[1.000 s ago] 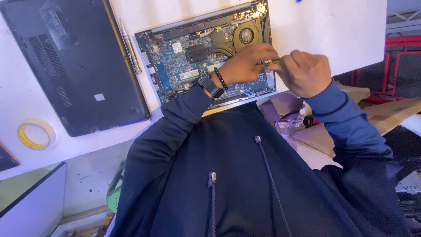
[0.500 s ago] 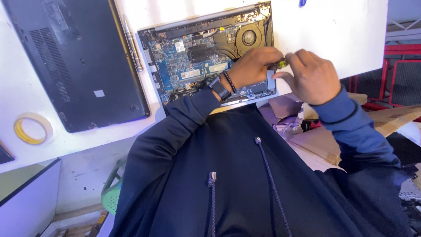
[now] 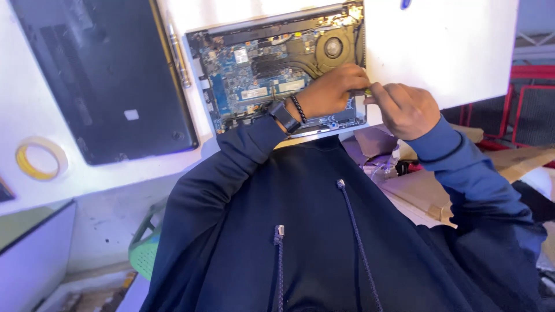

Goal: Repairing a laptop by unscrewing components and inspecting the motherboard

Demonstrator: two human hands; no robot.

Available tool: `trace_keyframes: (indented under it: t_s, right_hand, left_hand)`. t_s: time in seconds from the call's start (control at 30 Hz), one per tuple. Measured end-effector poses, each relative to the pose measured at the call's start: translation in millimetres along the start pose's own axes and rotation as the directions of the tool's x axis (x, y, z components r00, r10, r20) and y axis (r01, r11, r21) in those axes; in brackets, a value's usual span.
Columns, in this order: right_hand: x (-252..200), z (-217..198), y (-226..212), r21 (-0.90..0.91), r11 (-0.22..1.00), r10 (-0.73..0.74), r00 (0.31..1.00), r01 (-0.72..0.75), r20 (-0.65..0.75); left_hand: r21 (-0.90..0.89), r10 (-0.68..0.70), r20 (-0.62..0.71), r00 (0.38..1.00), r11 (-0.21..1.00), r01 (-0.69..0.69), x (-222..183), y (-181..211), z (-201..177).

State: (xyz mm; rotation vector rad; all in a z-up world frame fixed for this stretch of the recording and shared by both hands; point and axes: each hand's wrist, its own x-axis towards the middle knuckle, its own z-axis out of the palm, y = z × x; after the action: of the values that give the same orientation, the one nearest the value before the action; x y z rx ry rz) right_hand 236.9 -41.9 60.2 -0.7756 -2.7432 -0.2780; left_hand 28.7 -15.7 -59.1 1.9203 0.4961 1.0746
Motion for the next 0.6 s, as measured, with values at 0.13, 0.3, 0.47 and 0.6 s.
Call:
trace_keyframes:
  t_s: [0.13,0.3,0.47,0.6]
  right_hand:
    - [-11,9,-1,0.015,0.999,0.048,0.997,-0.047,-0.054]
    - [-3,-1,0,0.075,0.992,0.108,0.993,-0.104,-0.056]
    - [-15,21,-5,0.278,0.944,0.181,0.983,-0.176,0.008]
    - [-5,29,-13,0.540,0.795,0.310,0.950,-0.275,0.028]
  left_hand:
    - [0.034,-0.042,-0.095,0.995,0.998,0.046,-5,9,8]
    - [0.017,-0.121,-0.078,0.990,0.992,0.122,-6,17,1]
    - [0.100,-0.251,-0.067,0.966,0.961,0.257,2,47,-11]
    - [0.057,-0.412,-0.136,0.901,0.905,0.422,-3,65,-17]
